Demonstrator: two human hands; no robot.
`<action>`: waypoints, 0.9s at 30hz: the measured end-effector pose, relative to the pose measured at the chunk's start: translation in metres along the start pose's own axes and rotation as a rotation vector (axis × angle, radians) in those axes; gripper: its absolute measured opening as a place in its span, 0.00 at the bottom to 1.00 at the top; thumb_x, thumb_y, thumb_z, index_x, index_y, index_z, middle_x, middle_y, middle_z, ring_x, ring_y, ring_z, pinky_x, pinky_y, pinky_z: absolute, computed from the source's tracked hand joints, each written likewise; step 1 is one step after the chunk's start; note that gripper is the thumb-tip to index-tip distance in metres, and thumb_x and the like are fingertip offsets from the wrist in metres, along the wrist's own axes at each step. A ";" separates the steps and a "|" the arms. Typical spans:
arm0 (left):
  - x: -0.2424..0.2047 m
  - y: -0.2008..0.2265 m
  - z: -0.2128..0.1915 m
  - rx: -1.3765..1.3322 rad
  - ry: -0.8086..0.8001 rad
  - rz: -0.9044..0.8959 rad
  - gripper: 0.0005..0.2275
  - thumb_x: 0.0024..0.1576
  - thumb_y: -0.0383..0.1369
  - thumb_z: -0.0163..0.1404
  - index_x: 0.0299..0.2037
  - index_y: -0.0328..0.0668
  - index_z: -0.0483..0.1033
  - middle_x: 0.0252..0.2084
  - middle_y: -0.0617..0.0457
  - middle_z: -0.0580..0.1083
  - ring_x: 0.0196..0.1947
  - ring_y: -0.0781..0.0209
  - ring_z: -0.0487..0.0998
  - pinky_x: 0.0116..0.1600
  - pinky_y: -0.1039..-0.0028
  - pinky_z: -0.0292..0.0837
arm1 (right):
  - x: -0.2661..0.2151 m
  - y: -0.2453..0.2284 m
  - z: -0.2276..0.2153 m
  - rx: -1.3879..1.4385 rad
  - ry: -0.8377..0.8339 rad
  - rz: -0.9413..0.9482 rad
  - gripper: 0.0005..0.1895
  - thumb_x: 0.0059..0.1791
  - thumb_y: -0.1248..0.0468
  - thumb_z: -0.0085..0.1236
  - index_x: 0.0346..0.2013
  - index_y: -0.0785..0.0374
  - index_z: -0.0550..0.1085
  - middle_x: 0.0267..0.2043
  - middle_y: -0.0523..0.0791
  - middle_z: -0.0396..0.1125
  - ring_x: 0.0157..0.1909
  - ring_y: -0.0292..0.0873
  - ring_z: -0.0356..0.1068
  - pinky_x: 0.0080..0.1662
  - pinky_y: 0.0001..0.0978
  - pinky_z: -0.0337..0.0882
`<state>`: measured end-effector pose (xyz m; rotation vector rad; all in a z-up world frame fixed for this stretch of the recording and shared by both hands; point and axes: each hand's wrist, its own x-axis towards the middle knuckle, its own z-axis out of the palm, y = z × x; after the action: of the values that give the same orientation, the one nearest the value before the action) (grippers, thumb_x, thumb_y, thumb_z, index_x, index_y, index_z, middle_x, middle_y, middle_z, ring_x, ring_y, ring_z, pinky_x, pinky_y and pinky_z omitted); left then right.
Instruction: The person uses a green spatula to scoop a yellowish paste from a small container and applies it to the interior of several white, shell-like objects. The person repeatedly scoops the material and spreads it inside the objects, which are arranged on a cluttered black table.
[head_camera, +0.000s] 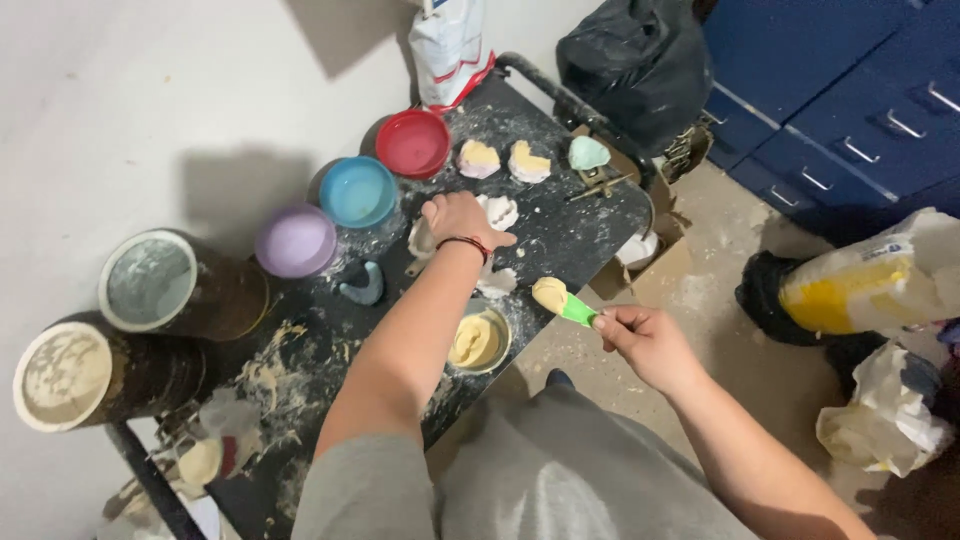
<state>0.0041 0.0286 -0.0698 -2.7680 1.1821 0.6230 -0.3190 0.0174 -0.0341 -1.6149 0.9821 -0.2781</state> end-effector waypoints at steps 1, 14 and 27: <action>-0.003 0.004 -0.003 0.001 0.003 0.008 0.40 0.40 0.61 0.60 0.59 0.43 0.71 0.62 0.46 0.73 0.67 0.48 0.65 0.66 0.62 0.51 | 0.000 0.001 -0.003 0.001 0.009 -0.001 0.18 0.53 0.62 0.61 0.20 0.66 0.79 0.10 0.43 0.61 0.16 0.34 0.53 0.23 0.25 0.54; 0.007 -0.004 0.022 -0.169 0.165 0.067 0.34 0.45 0.52 0.58 0.60 0.48 0.67 0.56 0.51 0.74 0.61 0.50 0.69 0.61 0.60 0.53 | -0.003 0.021 -0.008 0.039 0.054 0.036 0.13 0.53 0.64 0.60 0.28 0.68 0.81 0.15 0.47 0.68 0.17 0.36 0.57 0.24 0.26 0.57; -0.183 -0.038 0.018 -0.590 0.879 0.386 0.39 0.39 0.51 0.68 0.61 0.45 0.71 0.46 0.51 0.80 0.47 0.55 0.78 0.53 0.63 0.59 | -0.032 -0.100 0.021 -0.591 0.331 -0.649 0.11 0.50 0.65 0.67 0.47 0.61 0.83 0.35 0.49 0.76 0.35 0.47 0.77 0.38 0.33 0.74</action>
<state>-0.0892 0.1837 -0.0185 -3.4659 1.9759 -0.3971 -0.2810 0.0530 0.0594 -2.4756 0.7899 -0.7683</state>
